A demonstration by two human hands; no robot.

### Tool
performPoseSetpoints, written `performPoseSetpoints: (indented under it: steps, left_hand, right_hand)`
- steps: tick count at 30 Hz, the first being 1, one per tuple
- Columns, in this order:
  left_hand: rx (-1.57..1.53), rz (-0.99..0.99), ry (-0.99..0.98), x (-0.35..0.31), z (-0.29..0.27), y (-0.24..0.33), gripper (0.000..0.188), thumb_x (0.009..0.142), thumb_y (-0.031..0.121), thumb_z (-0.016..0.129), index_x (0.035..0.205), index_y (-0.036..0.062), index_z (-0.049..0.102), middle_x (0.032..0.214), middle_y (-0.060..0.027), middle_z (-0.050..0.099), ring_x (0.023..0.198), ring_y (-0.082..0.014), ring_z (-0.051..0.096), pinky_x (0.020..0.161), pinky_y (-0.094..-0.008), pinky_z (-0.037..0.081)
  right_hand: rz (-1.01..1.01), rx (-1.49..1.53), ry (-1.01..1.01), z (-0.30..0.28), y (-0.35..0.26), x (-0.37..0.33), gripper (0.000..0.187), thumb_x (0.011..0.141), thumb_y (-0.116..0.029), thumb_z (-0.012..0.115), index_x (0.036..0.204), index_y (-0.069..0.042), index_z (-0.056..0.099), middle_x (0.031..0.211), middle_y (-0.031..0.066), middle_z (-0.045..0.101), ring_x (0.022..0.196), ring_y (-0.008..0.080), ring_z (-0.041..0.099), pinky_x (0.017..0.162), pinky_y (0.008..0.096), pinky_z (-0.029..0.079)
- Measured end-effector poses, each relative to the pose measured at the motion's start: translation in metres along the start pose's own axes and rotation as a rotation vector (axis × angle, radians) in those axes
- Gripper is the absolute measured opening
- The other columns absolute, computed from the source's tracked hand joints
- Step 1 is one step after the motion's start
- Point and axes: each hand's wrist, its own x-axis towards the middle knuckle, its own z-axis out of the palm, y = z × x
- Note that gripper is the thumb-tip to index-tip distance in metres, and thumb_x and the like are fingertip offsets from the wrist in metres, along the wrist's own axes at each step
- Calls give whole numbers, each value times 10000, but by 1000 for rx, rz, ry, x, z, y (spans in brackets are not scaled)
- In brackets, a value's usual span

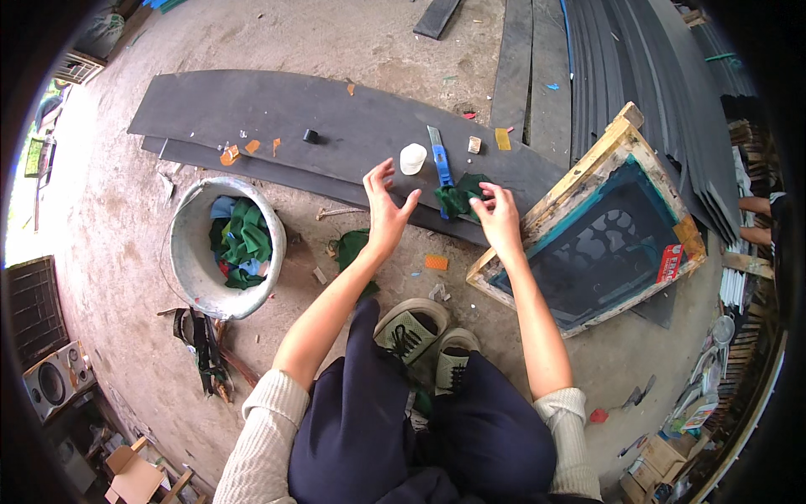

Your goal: The person applies glue to a wooden frame and presses a green material onto it, smoothing it down by hand. The person repeats this process on different sections of the frame.

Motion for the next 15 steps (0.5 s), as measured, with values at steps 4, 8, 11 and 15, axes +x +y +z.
performPoseSetpoints:
  steps: [4,8,11,15]
  left_hand:
    - [-41,137,-87,21,2,-10,769,684,132,734,1307,51,291,1268,-168,382,1183,-288,383,979,-401,331]
    - [69,96,-206,32,2,-9,603,723,111,692,1246,64,396,1187,-150,477,1128,-293,438,936,-349,360]
    - [-97,34,-306,45,-3,-13,516,745,112,673,1202,51,441,1163,-147,498,1087,-283,477,908,-338,378]
    - [-134,143,-331,34,-6,-5,396,806,138,609,1154,26,458,1088,-141,506,1014,-267,505,873,-341,399]
  right_hand:
    - [-83,-245,-62,18,-9,2,387,712,-205,699,1057,-98,562,1006,89,506,1003,271,441,859,415,375]
    - [-154,-313,-14,20,-10,5,289,662,-197,734,888,-91,588,1000,69,501,1009,270,406,860,432,351]
    - [-134,-74,20,13,-15,8,268,669,-167,744,833,-59,562,947,56,556,909,198,497,792,351,407]
    - [178,436,-66,-4,-34,2,269,744,-124,694,954,-17,565,890,36,613,805,107,561,713,258,451]
